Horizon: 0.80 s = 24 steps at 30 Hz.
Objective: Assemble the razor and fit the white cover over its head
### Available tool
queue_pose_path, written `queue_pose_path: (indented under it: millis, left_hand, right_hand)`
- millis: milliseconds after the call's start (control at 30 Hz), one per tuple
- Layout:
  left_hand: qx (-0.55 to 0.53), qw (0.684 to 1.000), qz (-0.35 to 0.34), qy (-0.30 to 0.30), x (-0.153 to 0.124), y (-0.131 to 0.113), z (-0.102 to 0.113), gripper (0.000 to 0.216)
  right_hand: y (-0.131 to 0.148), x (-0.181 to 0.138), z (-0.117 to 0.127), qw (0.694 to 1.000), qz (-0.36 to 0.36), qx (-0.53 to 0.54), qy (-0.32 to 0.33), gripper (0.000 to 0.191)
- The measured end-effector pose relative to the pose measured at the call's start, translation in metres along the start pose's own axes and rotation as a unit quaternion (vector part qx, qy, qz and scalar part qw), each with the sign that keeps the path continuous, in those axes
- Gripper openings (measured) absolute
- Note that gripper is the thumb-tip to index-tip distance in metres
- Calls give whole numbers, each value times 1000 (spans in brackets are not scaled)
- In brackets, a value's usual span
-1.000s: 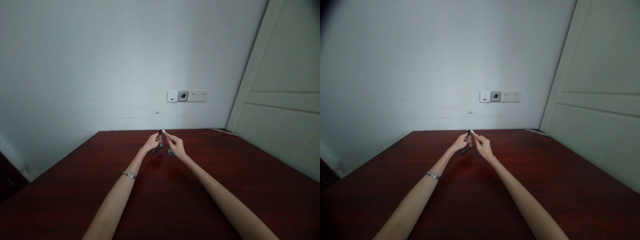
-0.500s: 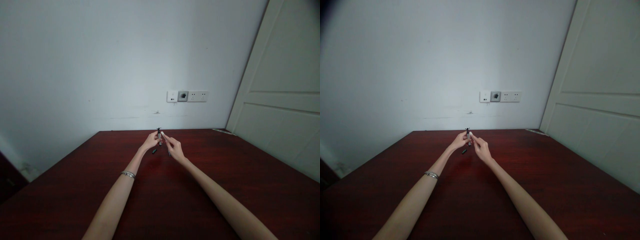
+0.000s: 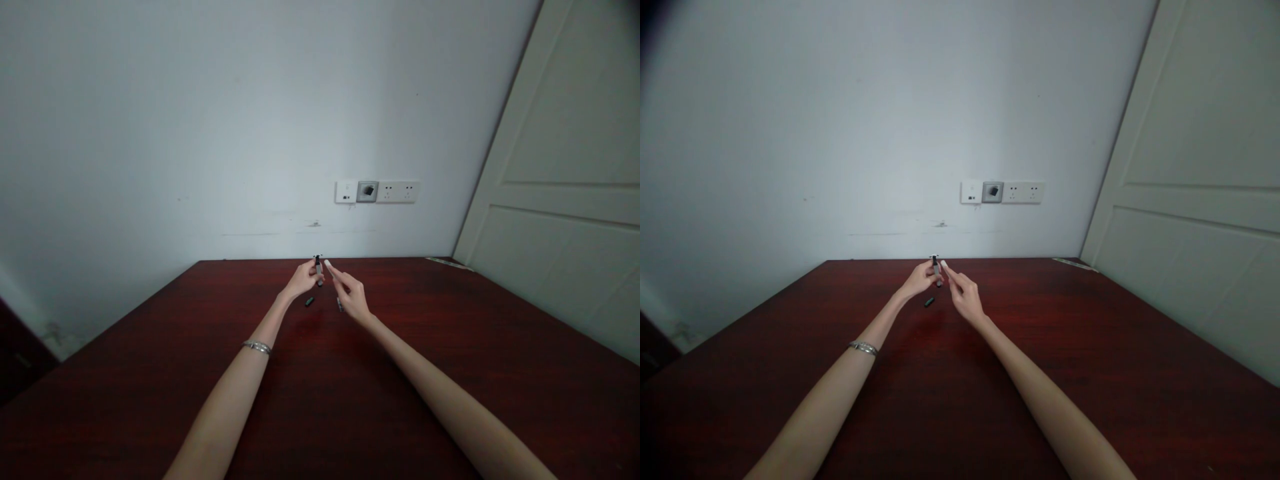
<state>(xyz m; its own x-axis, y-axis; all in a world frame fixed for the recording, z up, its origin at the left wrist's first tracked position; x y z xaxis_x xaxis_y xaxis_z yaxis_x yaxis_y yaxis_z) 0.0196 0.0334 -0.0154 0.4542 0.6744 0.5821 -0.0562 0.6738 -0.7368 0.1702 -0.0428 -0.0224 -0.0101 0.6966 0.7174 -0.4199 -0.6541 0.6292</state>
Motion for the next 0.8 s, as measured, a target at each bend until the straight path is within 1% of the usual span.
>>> queue_pose_path:
  millis: [67,133,167,200,233,333,400,467,533,600,667,800]
  left_hand:
    - [36,999,-7,-3,0,1,2,11]
    - [81,997,-10,2,0,2,3,8]
    - [104,994,-12,7,-1,2,3,7]
    - [125,992,-16,13,-1,2,2,8]
    - [144,989,-21,19,-2,1,2,9]
    - [193,980,-32,35,-4,-5,0,13]
    - [225,973,-32,40,-6,-11,0,14]
    - [254,966,-29,37,-7,-16,2,16]
    - [279,959,-32,30,-9,-19,3,18]
    - [294,954,-41,25,-10,-20,4,21]
    - [298,953,-51,23,-11,-19,4,23]
    - [289,955,-62,23,-10,-17,3,25]
  right_hand:
    - [-1,5,6,998,-17,23,-54,41]
    - [-2,13,12,991,-51,57,-107,45]
    - [-4,17,15,988,-70,74,-119,46]
    - [-5,21,18,985,-88,88,-116,47]
    - [-7,25,21,985,-101,99,-102,48]
    - [-11,35,29,984,-125,124,-26,48]
    - [-13,39,34,977,-154,146,20,51]
    - [-13,41,38,966,-190,166,53,53]
    - [-10,42,40,960,-209,165,84,51]
    - [-4,43,41,961,-203,145,120,47]
    - [5,44,41,965,-178,122,146,43]
    - [21,44,40,976,-121,67,166,37]
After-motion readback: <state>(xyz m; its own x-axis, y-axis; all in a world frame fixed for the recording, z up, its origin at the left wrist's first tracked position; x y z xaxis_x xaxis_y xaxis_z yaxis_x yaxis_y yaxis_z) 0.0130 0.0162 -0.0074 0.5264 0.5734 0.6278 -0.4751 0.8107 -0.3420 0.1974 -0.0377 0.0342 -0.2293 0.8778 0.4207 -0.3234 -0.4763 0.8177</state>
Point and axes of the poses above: each hand's wrist, its own x-axis towards the middle knuckle, its own z-axis out of the back of the hand, y = z × x, the point moved 2 cm from there along x, towards the middle knuckle, and after that the axes turned 8 degrees about -z, right-handed, at the moved point
